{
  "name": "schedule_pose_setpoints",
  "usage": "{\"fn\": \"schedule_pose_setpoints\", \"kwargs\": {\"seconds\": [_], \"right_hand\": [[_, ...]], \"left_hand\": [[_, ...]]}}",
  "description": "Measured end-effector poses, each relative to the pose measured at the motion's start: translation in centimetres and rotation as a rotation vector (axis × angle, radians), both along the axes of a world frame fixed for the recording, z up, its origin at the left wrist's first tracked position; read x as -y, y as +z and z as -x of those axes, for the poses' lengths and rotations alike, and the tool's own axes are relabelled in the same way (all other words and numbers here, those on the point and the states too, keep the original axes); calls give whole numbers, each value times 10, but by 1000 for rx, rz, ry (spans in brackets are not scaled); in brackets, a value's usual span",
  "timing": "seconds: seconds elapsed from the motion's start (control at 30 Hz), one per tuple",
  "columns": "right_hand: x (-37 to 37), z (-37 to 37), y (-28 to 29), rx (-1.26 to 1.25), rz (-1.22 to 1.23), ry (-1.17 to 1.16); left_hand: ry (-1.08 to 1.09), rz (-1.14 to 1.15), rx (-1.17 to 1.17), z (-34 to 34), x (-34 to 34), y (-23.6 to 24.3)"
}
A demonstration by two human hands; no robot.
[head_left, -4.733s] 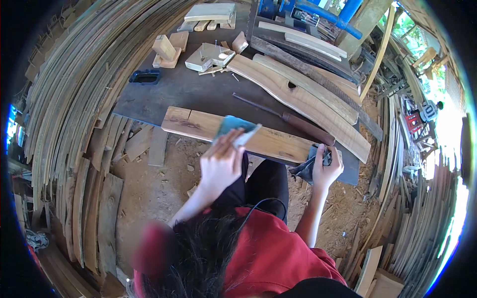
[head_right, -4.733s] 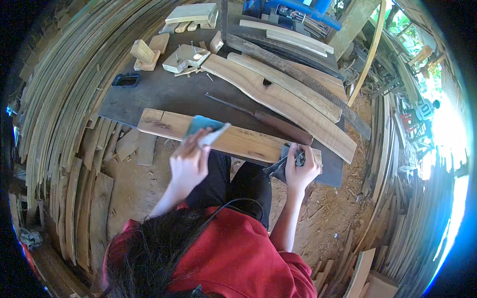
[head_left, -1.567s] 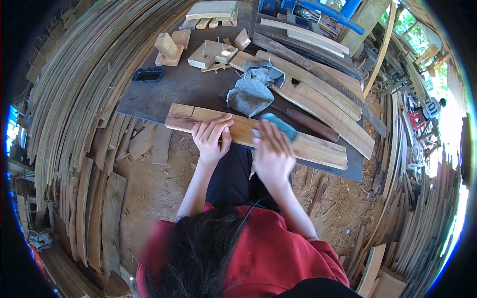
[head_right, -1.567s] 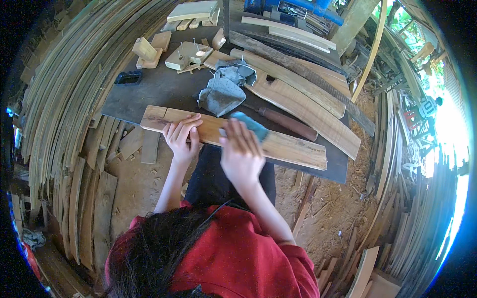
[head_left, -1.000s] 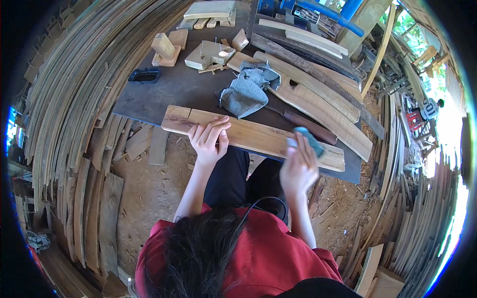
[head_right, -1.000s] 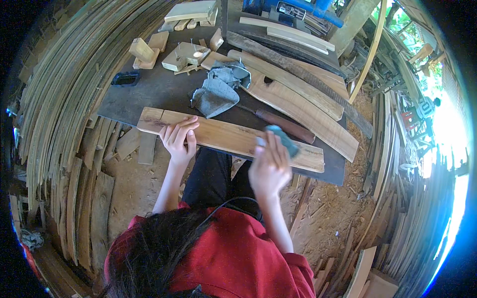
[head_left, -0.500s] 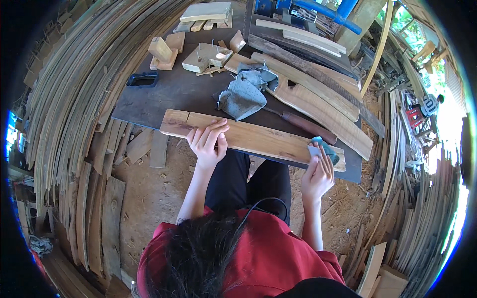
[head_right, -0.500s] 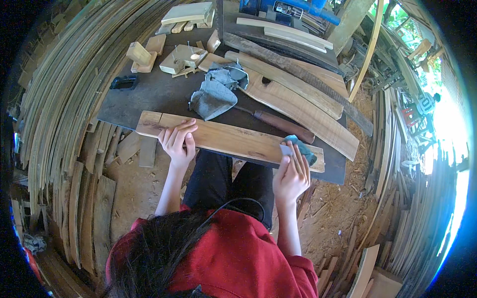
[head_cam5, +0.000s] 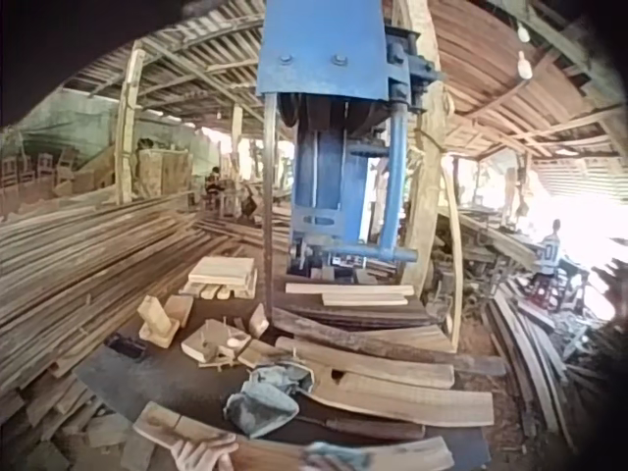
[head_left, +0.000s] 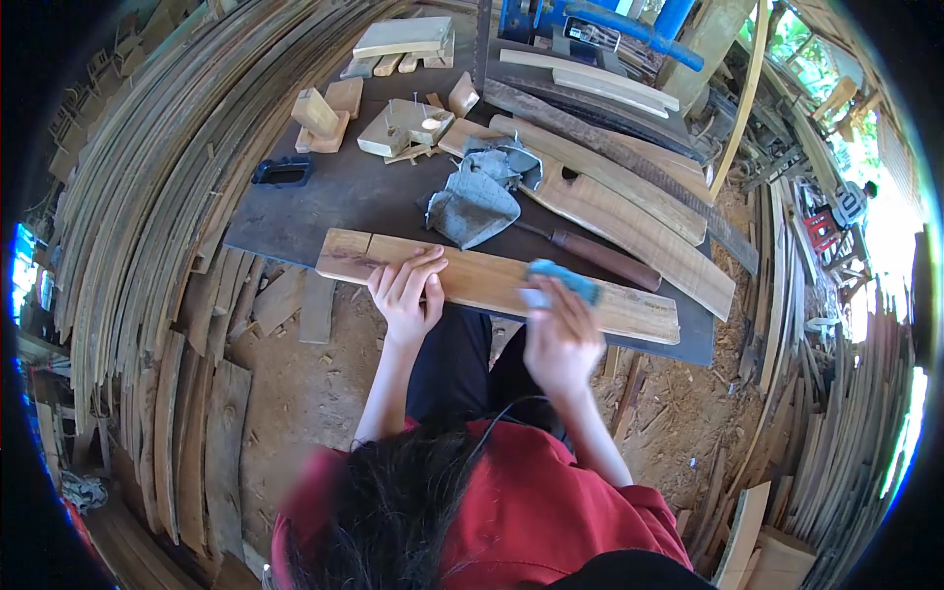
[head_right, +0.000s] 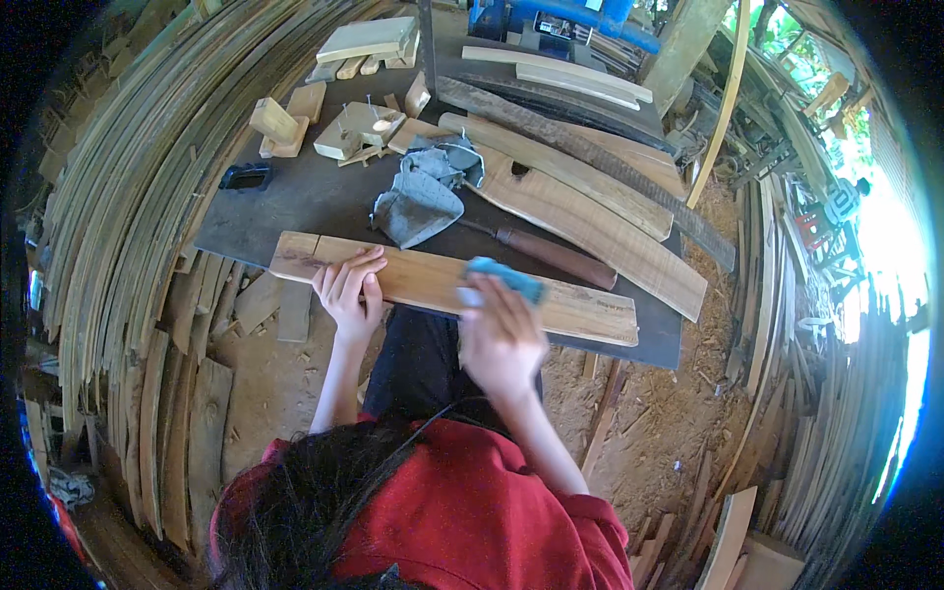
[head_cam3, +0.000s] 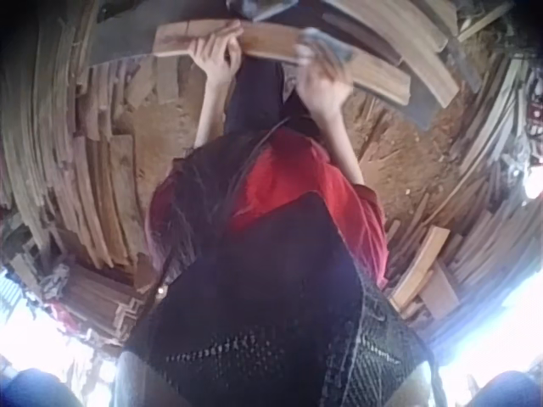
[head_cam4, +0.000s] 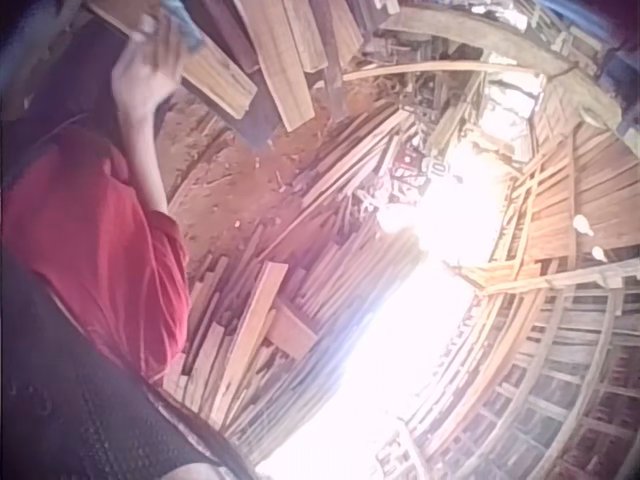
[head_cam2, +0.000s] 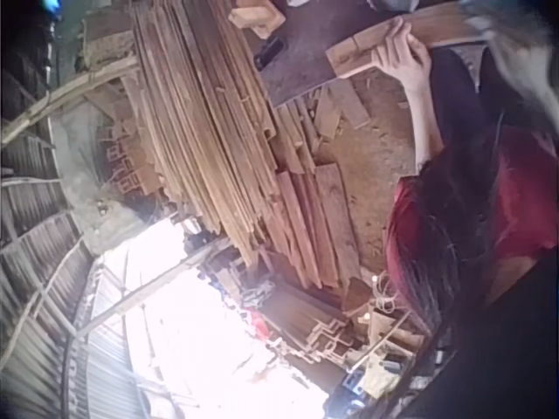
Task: The person smooths a rectangular wooden plank using a sanding block and a cloth. They then use a hand plane to shave the surface of the plank, removing thin strips of wood. The person works on a single plank throughout the clip.
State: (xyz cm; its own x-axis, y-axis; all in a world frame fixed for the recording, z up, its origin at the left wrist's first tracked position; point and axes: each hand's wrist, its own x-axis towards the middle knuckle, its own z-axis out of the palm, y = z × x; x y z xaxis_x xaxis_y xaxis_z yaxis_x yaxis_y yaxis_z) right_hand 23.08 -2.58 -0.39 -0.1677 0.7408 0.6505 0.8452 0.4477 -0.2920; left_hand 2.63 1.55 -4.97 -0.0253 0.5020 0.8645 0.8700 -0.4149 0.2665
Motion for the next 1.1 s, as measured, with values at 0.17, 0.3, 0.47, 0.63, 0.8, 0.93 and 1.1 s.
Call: {"fn": "schedule_pose_setpoints", "kwargs": {"seconds": [0.17, 0.3, 0.47, 0.63, 0.8, 0.93, 1.1], "right_hand": [[4, -91, -10, 56, -56, -415], [-3, -39, -5, 27, -33, -317], [-7, 37, -2, -9, -26, 30], [2, -19, -11, 25, -34, -119], [16, -106, -21, 74, -67, -538], [8, -61, -14, 66, -79, -456], [7, 19, -7, -16, -15, -48]], "left_hand": [[4, -33, 10, -1, 0, -5], [24, -51, -11, -1, -2, -3], [-5, -3, 4, -3, -4, 3], [17, -11, -8, 2, -2, 0], [4, -43, -2, 0, -2, -5], [-7, -46, 5, -1, -2, -2], [-8, 7, 10, -1, -1, -3]]}}
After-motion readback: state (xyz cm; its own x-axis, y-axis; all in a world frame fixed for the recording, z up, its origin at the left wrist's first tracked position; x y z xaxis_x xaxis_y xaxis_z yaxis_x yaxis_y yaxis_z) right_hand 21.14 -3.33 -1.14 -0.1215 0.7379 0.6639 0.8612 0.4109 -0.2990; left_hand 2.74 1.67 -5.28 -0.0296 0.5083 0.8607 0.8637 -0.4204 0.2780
